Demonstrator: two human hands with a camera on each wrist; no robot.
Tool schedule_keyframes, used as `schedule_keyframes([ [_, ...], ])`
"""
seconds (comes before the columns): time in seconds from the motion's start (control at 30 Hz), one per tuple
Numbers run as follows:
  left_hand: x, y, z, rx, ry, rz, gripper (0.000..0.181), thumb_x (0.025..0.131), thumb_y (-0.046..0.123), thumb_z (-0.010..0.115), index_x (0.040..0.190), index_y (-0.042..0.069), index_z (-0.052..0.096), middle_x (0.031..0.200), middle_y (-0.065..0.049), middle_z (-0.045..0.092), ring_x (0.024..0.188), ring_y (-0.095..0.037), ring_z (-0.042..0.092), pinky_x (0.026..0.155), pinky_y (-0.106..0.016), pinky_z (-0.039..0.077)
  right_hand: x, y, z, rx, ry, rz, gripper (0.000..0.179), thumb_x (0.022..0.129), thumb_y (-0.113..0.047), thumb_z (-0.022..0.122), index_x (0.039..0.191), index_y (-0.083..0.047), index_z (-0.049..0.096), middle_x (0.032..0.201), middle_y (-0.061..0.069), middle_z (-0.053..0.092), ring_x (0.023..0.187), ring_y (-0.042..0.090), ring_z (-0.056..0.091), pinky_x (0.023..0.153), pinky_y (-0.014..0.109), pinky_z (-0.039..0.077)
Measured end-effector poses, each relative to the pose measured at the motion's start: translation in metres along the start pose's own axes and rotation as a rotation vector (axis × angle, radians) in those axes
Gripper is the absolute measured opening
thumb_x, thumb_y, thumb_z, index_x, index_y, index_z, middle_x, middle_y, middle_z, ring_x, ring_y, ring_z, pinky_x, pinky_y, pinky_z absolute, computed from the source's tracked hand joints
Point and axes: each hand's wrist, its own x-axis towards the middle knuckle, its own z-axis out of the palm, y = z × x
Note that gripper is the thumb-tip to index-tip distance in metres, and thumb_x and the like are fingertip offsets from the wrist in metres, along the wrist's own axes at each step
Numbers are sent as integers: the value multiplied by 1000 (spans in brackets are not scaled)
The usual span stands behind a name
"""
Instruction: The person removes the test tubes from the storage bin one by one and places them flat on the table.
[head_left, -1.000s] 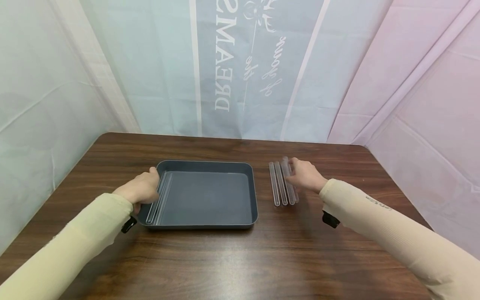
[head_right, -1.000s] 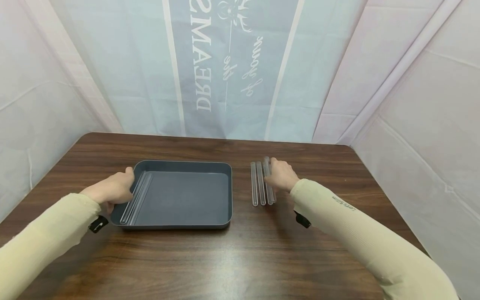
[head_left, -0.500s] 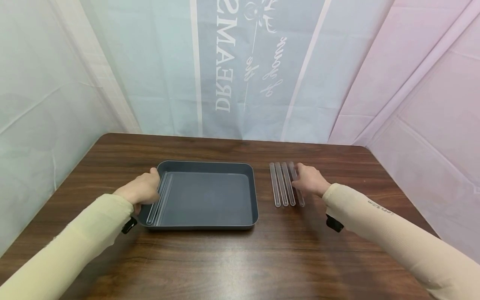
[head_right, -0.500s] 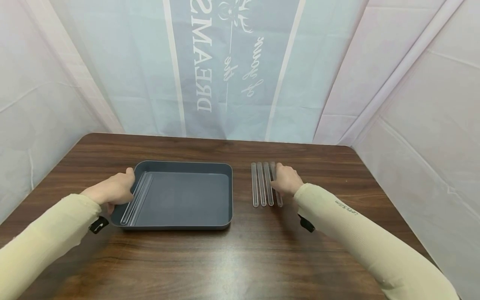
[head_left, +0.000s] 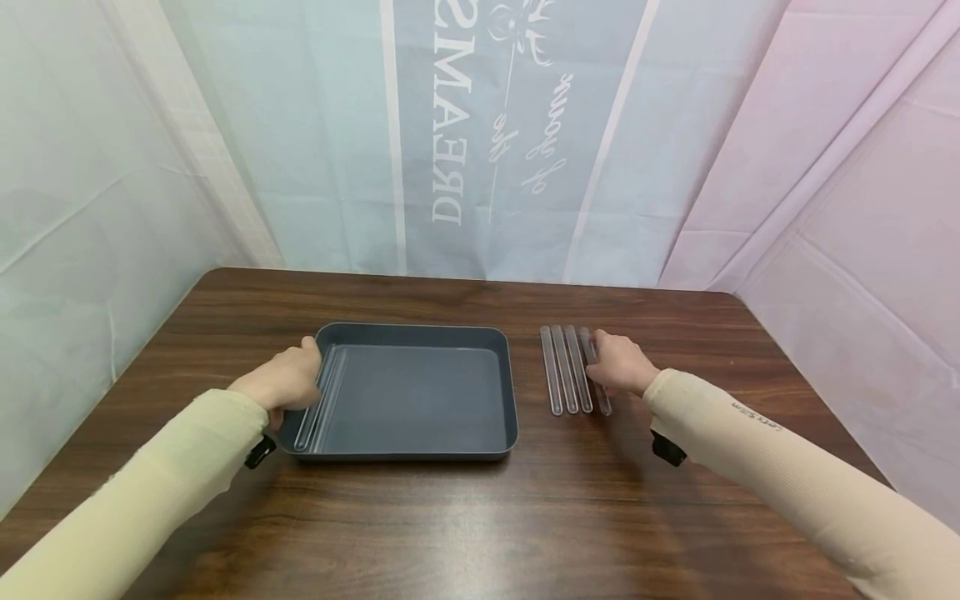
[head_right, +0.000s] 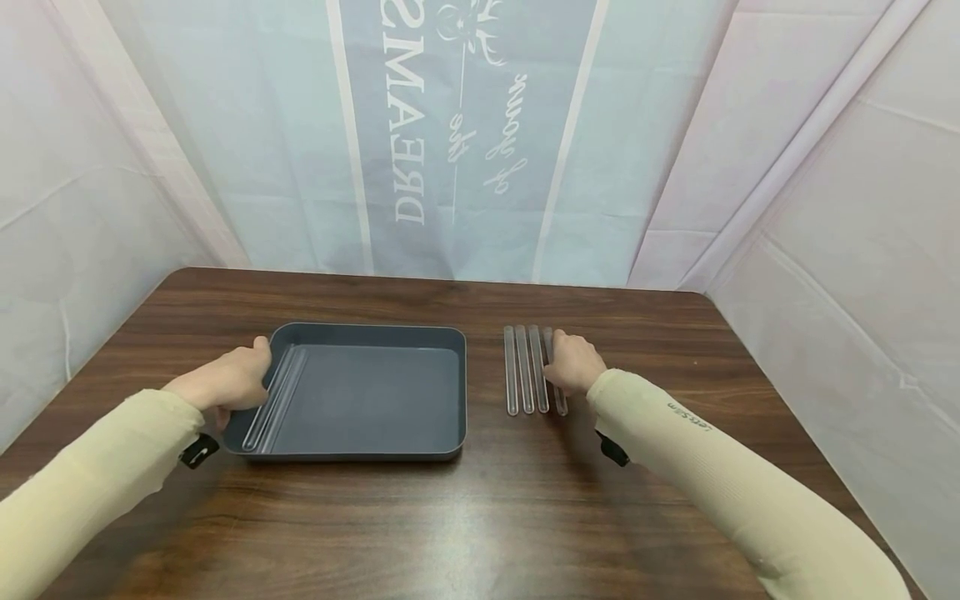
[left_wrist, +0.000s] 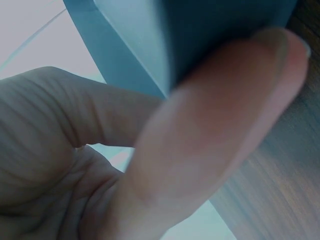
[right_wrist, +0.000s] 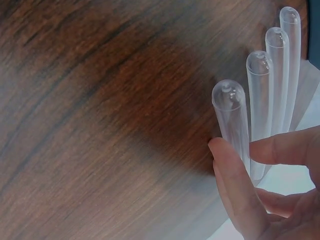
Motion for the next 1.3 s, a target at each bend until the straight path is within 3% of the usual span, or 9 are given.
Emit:
schedule_keyframes([
  [0.27, 1, 2, 0, -9, 10, -21, 78, 85, -7, 44, 139, -24, -10, 69, -31, 55, 39, -28, 61, 38, -35, 55, 0, -1, -2, -30, -3, 13, 57, 89, -8, 51, 137, 17, 33, 75, 14, 59, 51, 17, 63, 49, 27, 52],
  [0.37, 1, 2, 0, -12, 12, -22, 78, 85, -6, 45, 139, -23, -9, 69, -30, 54, 39, -27, 61, 38, -35, 55, -1, -1, -3, -34, -10, 17, 56, 91, -9, 51, 137, 16, 34, 84, 20, 62, 52, 18, 63, 48, 27, 53],
  [0.5, 0, 3, 0, -7, 11, -24, 78, 85, -6, 44, 140, -23, -10, 67, -27, 55, 38, -27, 60, 37, -34, 54, -3, -3, -6, -77, 3, -8, 52, 92, -13, 49, 133, 17, 38, 103, 29, 61, 69, 24, 65, 60, 35, 55],
  [0.63, 0, 4, -1, -10, 12, -30, 78, 85, -6, 44, 140, -23, -9, 67, -26, 54, 39, -27, 61, 38, -34, 54, -4, -5, -10, -115, 21, -33, 50, 94, -15, 48, 133, 16, 39, 108, 31, 60, 80, 29, 62, 69, 43, 53],
  [0.9, 1, 2, 1, -15, 9, -38, 77, 86, -6, 44, 139, -23, -9, 66, -27, 55, 39, -27, 61, 38, -34, 55, -3, -10, -15, -108, 8, -33, 54, 95, -15, 49, 136, 17, 34, 108, 32, 60, 67, 21, 56, 60, 34, 47],
  [1.13, 0, 1, 1, -31, 13, -45, 77, 85, -7, 44, 139, -23, -8, 71, -31, 53, 41, -29, 62, 39, -35, 55, -3, -17, -17, -110, 21, -58, 55, 95, -17, 53, 135, 16, 37, 110, 30, 60, 75, 24, 62, 63, 36, 51],
  [1.3, -1, 1, 0, -17, 16, -14, 77, 84, -8, 44, 139, -24, -7, 66, -27, 55, 39, -26, 61, 38, -34, 55, -3, -31, -21, -99, 42, -89, 52, 94, -16, 52, 136, 13, 39, 97, 22, 62, 65, 20, 59, 60, 33, 49],
])
